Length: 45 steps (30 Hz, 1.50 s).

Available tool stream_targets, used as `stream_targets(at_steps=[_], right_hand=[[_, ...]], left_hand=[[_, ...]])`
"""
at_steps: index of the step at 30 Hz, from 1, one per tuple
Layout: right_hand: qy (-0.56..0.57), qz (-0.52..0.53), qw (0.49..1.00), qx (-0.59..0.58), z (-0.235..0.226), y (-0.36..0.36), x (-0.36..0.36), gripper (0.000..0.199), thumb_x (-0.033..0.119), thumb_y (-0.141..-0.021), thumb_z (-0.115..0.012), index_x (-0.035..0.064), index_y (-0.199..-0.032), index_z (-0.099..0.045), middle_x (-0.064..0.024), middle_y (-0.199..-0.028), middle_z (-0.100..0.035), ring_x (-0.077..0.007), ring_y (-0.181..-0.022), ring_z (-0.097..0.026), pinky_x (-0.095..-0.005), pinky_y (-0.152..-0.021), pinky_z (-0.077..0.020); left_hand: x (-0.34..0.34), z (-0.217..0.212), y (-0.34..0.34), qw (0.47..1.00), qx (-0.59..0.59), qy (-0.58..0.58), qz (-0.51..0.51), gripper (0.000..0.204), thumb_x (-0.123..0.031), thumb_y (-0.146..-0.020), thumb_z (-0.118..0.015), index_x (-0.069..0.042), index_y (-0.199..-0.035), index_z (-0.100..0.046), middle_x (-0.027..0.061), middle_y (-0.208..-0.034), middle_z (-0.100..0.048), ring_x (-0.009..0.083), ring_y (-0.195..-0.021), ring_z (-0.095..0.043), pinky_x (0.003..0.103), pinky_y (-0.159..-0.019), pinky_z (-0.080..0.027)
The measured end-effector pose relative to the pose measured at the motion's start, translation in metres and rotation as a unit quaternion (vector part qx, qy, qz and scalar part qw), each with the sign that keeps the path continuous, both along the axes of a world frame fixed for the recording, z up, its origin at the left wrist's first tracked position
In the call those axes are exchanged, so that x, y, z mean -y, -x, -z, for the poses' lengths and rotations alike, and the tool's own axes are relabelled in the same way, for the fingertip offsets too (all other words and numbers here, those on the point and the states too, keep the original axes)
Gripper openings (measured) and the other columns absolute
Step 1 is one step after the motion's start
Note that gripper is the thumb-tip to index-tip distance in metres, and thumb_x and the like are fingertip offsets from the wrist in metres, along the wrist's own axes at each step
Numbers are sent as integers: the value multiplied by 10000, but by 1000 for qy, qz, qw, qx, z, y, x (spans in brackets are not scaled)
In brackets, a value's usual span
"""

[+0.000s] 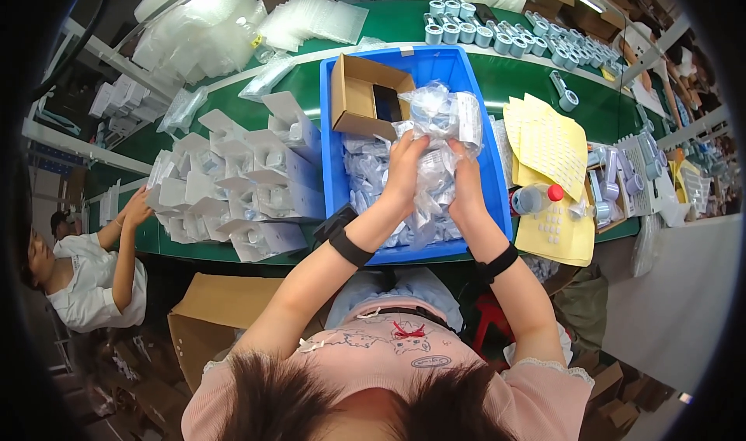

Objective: The person moves a blue bin and a cardboard box, then takes a wrapped device from a large box and places it inside a white box. They fold the white box closed and set it on the green table.

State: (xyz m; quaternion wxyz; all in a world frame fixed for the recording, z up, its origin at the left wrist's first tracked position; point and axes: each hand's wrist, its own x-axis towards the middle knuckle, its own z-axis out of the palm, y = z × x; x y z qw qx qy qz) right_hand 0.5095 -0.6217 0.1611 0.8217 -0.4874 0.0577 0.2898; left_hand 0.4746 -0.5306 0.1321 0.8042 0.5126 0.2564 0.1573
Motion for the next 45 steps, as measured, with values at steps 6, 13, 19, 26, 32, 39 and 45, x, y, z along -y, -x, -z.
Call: stream_targets(at_steps=[6, 13, 19, 26, 32, 39, 45], right_hand=[[-22, 23, 998, 61, -25, 1, 2, 362, 220, -866, -502, 47, -1181, -466, -66, -1106, -548, -167, -993, -538, -285, -856, -421], [-95, -50, 987, 118, -78, 7, -30, 367, 198, -861, -516, 37, -1187, -475, -62, -1144, -531, -161, -1037, -514, -284, -891, -401], [-114, -158, 945, 261, -135, 49, -116, 386, 250, -890, -466, 55, -1222, -441, -63, -1164, -516, -189, -1059, -504, -314, -925, -390], [-230, -355, 853, 307, -173, 157, -280, 372, 211, -836, -533, 65, -1175, -489, -87, -1118, -541, -191, -992, -533, -299, -835, -429], [-234, -322, 809, 433, -168, 339, -445, 430, 405, -743, -588, 33, -955, -543, -216, -912, -591, -394, -887, -550, -407, -765, -433], [-46, -416, 839, 348, -66, 476, -589, 385, 364, -770, -560, 58, -1002, -559, -152, -955, -597, -280, -898, -563, -337, -765, -415], [127, -380, 819, 410, 39, 504, -685, 461, 406, -738, -563, 95, -1078, -546, -175, -1060, -562, -341, -980, -527, -402, -834, -394]], left_hand=[[10, -45, 7, 994, 38, -82, -65, 395, -301, -793, -548, -95, -1129, -537, 163, -1095, -402, 308, -1030, -406, 340, -887, -321], [-20, -100, 26, 960, 118, -192, -166, 401, -280, -783, -551, -83, -1132, -527, 182, -1079, -402, 346, -998, -397, 361, -884, -316], [-92, -151, 80, 901, 247, -207, -289, 402, -267, -790, -543, -45, -1124, -515, 193, -1076, -400, 339, -1009, -390, 361, -900, -305], [-213, -212, 240, 878, 287, -183, -337, 330, -255, -870, -433, -16, -1078, -526, 89, -1027, -572, 192, -933, -541, 309, -838, -409], [-330, -212, 392, 858, 266, -171, -404, 358, -255, -857, -426, -20, -1108, -526, 99, -1072, -582, 230, -965, -569, 355, -847, -431], [-501, -89, 534, 857, 186, -61, -476, 373, -262, -861, -427, -14, -1122, -524, 108, -1087, -572, 247, -986, -556, 357, -859, -434], [-610, 44, 559, 867, 224, 24, -444, 367, -269, -863, -438, -16, -1112, -534, 103, -1080, -578, 255, -971, -560, 355, -863, -434]])
